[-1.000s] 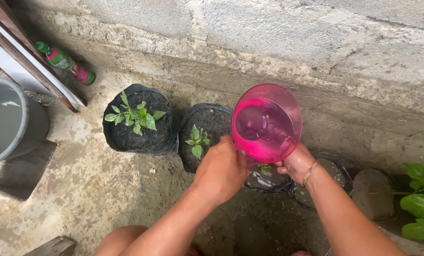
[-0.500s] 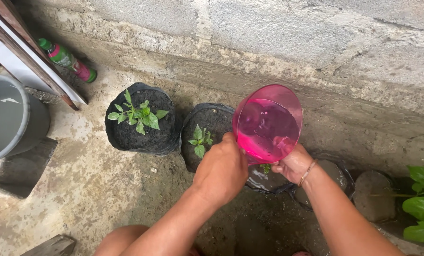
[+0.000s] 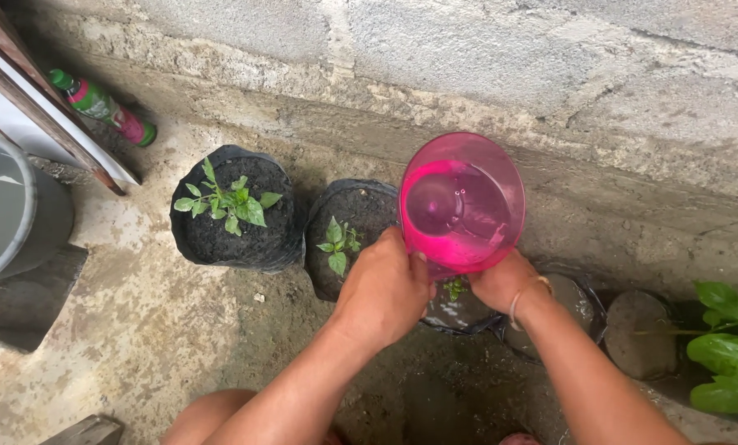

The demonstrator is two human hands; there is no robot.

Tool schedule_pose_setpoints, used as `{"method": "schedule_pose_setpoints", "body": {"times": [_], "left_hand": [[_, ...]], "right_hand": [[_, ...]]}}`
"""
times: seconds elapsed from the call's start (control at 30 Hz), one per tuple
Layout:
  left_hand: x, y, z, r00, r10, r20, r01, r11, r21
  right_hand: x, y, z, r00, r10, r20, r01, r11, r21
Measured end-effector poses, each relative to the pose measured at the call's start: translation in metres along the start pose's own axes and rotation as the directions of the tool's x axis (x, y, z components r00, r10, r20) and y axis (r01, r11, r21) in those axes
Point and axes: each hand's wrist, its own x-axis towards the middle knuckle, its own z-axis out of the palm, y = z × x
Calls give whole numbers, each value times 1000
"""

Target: Watering small potted plants in polybags using a plastic scoop and a bucket of water.

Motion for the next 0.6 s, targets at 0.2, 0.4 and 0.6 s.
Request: {"method": "schedule_pose_setpoints", "body": {"times": [0.2,0.4,0.6], "left_hand": [[1,2,2,999,-39,20,41,997,-71],[3,1,1,999,-42,27,43,999,-29],[5,2,-2,997,-68,33,71,995,-75]], "right_hand": [[-6,-3,0,870,359,338,-270,920,-283],[-5,-13,4,799,393,455,-260,908,-328],[-1,-9,14,783,410,467,-252,897,-364]]}}
